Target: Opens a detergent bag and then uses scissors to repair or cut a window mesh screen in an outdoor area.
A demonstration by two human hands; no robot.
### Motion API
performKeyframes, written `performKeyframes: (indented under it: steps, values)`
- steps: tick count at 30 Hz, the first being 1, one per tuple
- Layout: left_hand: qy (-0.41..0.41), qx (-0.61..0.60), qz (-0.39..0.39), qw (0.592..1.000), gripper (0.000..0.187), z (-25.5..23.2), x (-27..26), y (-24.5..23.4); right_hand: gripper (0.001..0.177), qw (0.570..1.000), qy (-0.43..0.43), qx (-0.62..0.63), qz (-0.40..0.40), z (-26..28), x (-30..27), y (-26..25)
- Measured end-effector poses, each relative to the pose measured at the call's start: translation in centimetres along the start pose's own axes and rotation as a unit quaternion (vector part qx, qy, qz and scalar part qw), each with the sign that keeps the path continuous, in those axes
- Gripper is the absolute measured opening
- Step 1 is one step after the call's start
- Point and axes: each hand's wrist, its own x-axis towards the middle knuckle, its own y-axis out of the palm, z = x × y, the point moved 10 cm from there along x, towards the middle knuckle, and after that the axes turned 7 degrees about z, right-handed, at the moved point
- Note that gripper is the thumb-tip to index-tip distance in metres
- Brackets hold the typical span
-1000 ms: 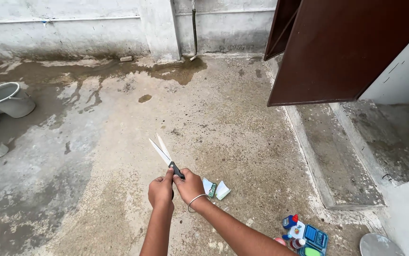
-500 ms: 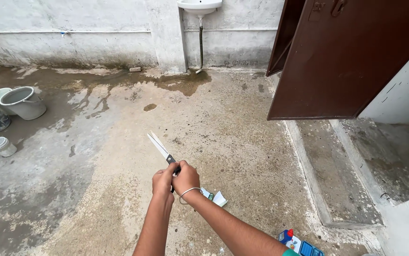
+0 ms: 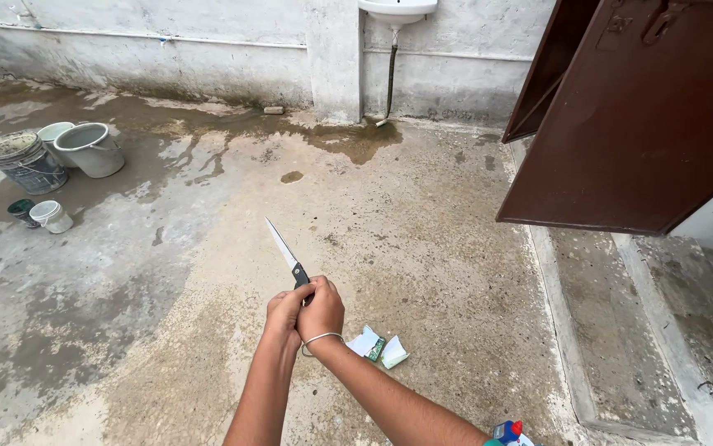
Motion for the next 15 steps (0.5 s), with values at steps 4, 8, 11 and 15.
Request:
performKeyframes:
  steps: [4,8,11,15]
  values:
    - [0.003,-0.010,-0.051,0.999,0.021,-2.7,-2.3,-2.7,0.019,0.999,-0.009,-0.018,0.044,2.8,-0.8,2.7]
    - [0.022,-0.016,-0.091,0.996,0.023,-5.8,-2.1,-6.8,0.021,0.996,0.011,-0.008,0.094,3.2,-0.3,8.6]
    - [0.037,-0.014,-0.129,0.991,0.025,-7.9,-1.4,-11.0,0.020,0.992,-0.011,-0.004,0.125,4.1,0.0,13.6]
    - [0.067,-0.025,-0.148,0.986,0.027,-11.2,0.1,-15.8,0.019,0.985,-0.017,-0.031,0.167,7.2,0.4,18.8]
